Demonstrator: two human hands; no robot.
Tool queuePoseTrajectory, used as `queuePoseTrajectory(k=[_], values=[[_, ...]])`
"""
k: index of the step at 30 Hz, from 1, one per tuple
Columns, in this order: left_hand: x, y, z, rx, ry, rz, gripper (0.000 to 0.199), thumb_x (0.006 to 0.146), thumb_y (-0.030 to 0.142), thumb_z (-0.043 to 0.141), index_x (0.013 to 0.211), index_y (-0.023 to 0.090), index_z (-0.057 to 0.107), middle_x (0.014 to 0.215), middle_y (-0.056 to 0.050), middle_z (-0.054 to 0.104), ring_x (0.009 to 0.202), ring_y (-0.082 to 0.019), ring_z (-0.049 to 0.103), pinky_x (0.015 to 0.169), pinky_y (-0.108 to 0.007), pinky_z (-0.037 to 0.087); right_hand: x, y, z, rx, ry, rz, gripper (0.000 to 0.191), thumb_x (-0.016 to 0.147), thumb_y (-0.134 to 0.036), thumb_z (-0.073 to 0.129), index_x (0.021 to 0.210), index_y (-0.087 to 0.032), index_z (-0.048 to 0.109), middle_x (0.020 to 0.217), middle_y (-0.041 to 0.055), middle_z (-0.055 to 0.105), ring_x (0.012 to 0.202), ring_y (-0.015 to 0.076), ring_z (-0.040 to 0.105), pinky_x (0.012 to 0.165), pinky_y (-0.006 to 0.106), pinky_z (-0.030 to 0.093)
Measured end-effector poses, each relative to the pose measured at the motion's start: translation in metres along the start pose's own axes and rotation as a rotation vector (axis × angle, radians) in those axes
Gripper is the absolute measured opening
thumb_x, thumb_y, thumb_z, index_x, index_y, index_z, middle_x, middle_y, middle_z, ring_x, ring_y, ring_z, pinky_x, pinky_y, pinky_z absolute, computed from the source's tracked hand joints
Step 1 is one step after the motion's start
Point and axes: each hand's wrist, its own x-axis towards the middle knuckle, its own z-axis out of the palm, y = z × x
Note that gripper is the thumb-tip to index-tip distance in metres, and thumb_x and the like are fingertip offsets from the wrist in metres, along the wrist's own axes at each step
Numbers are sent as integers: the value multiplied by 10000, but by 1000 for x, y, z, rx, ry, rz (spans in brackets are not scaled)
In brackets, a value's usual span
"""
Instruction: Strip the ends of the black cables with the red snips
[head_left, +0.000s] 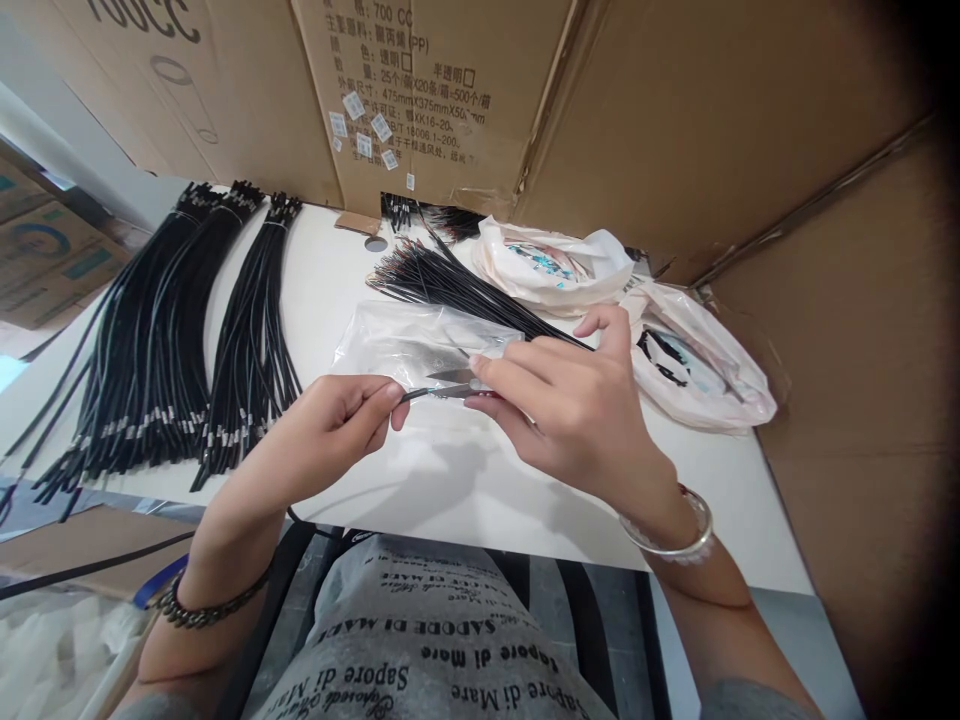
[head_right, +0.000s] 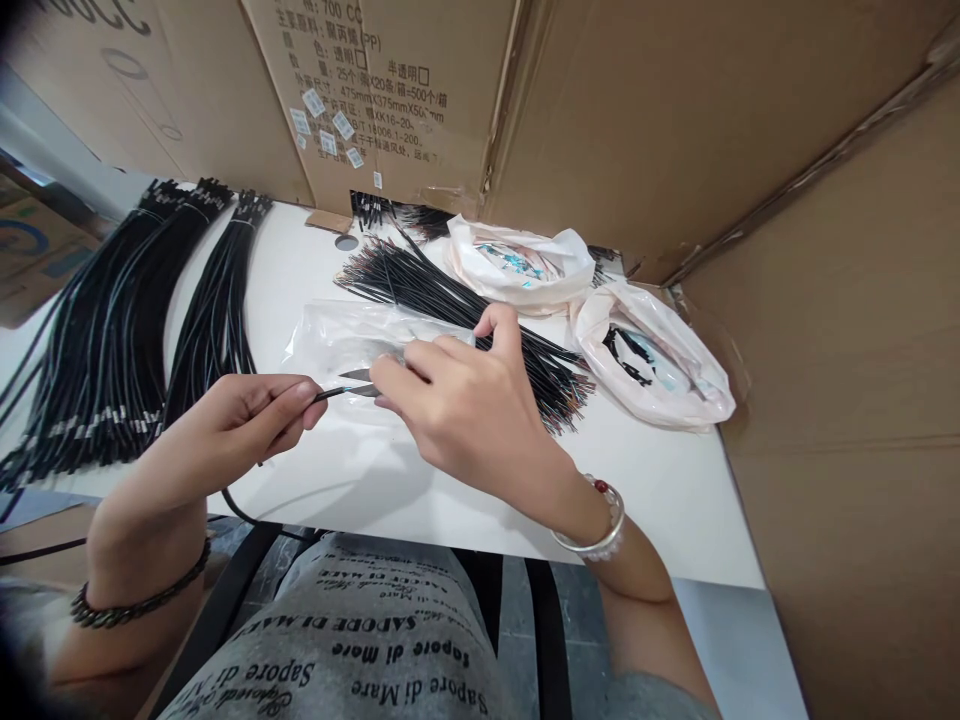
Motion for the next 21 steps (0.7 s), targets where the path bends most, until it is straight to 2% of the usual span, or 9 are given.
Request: queuePoseTrajectory(k=[4,9,13,21], values=[[1,2,5,-96,51,-27,367,943,399,410,663,182,511,439,64,341,400,-68,269,381,-174,236,-3,-10,8,-228,185,-50,87,946,-189,574,895,-205,643,641,-83,614,559,78,408,762,349,232],[1,7,15,-130,197,-26,322,943,342,404,699,174,532,424,76,329,380,-58,249,370,-169,212,-3,-16,21,-381,336,-104,99,894,-179,666,803,-210,640,539,-111,559,506,73,339,687,324,221],[1,8,20,-110,253,-26,311,942,331,411,701,177,534,429,74,349,370,-53,268,362,-162,215,-4,-15,26,-406,360,-121,120,882,-184,686,782,-199,620,533,-110,542,499,71,335,664,318,208],[9,3,21,-113,256,-45,298,936,316,413,696,181,529,424,72,351,367,-60,279,361,-171,213,-1,-12,32,-452,341,-175,165,923,-143,620,773,-205,589,524,-106,520,492,74,344,641,330,198]])
